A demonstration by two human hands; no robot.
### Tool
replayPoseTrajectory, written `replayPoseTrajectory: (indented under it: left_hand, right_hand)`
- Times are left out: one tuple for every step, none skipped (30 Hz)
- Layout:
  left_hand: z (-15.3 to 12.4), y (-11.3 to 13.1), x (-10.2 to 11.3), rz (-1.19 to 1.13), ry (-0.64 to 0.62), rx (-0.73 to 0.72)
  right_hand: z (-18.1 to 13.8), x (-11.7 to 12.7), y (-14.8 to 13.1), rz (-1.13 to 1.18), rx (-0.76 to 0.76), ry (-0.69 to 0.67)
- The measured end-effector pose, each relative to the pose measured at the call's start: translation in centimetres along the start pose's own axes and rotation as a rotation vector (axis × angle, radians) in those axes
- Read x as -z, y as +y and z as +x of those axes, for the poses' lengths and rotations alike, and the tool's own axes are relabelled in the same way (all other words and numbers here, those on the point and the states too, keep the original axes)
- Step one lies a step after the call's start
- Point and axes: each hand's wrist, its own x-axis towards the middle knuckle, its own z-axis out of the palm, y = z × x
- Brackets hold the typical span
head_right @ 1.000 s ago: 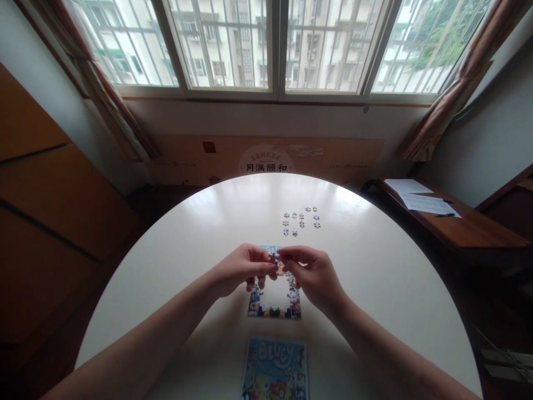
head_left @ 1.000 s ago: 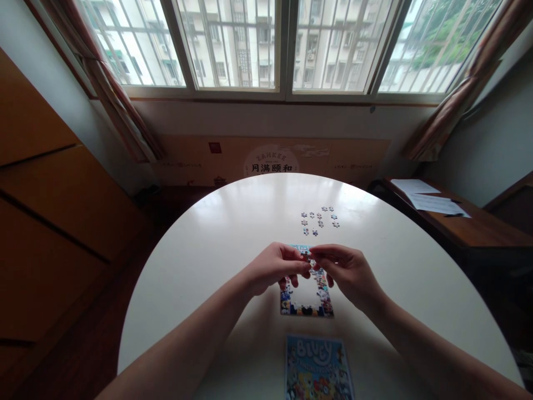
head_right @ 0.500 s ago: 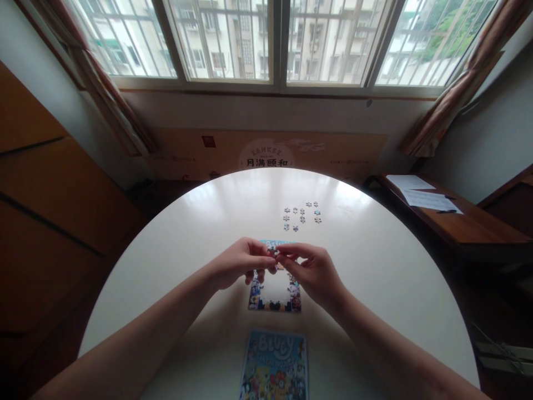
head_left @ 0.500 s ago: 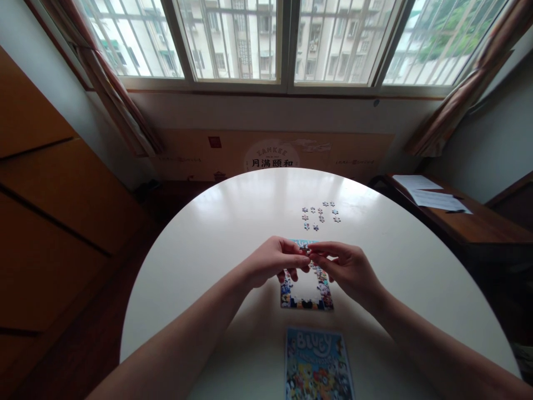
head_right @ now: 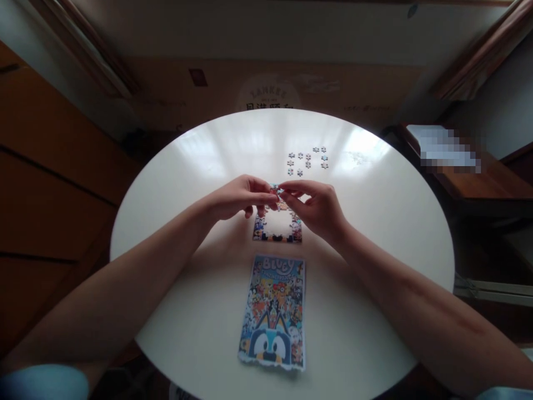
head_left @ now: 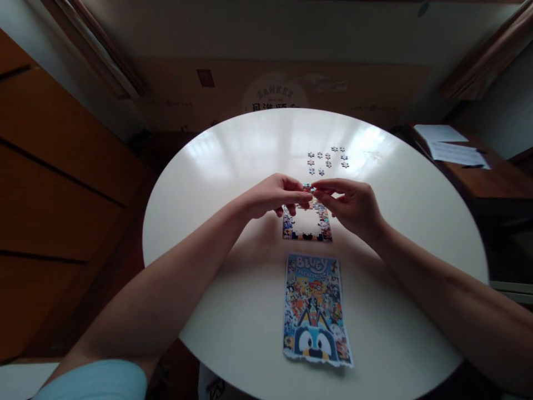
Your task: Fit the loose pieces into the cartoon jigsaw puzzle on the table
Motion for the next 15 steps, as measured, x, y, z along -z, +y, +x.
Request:
replayPoseTrajectory:
  left_hand:
    - [-0.01,-0.01,0.07,-0.004,0.011,-0.003]
    - [0.0,-0.03,0.14,-0.01,0.026,-0.005]
    - [0.01,-0.05,0.2,-0.017,0.041,-0.008]
    - [0.04,-0.07,0.25,-0.022,0.055,-0.01]
    - [0.06,-0.1,0.3,-0.025,0.063,-0.011]
    - [0.09,-0.13,0.33,-0.025,0.065,-0.011]
    - [0.12,-0.16,0.35,-0.026,0.063,-0.01]
    - [0.14,-0.2,0.37,-0.026,0.059,-0.009]
    - [0.15,-0.23,0.38,-0.027,0.056,-0.008]
    - [0.15,-0.26,0.38,-0.028,0.055,-0.008]
    - [0.15,-0.28,0.37,-0.027,0.057,-0.008]
    - [0.15,-0.3,0.36,-0.024,0.058,-0.01]
    - [0.14,-0.31,0.35,-0.02,0.059,-0.011]
    - [0.13,-0.31,0.34,-0.015,0.06,-0.013]
    - [0.12,-0.3,0.32,-0.01,0.061,-0.014]
  right_hand:
    - [0.01,0.04,0.06,-0.014,0.021,0.004]
    - [0.01,0.08,0.12,-0.028,0.04,0.007]
    - [0.02,0.1,0.18,-0.041,0.055,0.008]
    - [0.02,0.12,0.22,-0.052,0.067,0.007]
    - [0.02,0.13,0.24,-0.06,0.074,0.006]
    - [0.01,0.13,0.25,-0.065,0.078,0.004]
    - [0.01,0.14,0.23,-0.07,0.08,0.001]
    - [0.0,0.14,0.2,-0.075,0.084,-0.001]
    - [0.0,0.15,0.17,-0.082,0.089,-0.004]
    - [0.0,0.16,0.14,-0.089,0.096,-0.008]
    - [0.01,0.18,0.1,-0.094,0.106,-0.011]
    - [0.01,0.2,0.08,-0.097,0.118,-0.014]
    - [0.02,0.23,0.05,-0.097,0.13,-0.017]
    - [0.04,0.25,0.04,-0.095,0.139,-0.021]
    - [0.05,0.28,0.02,-0.094,0.143,-0.027]
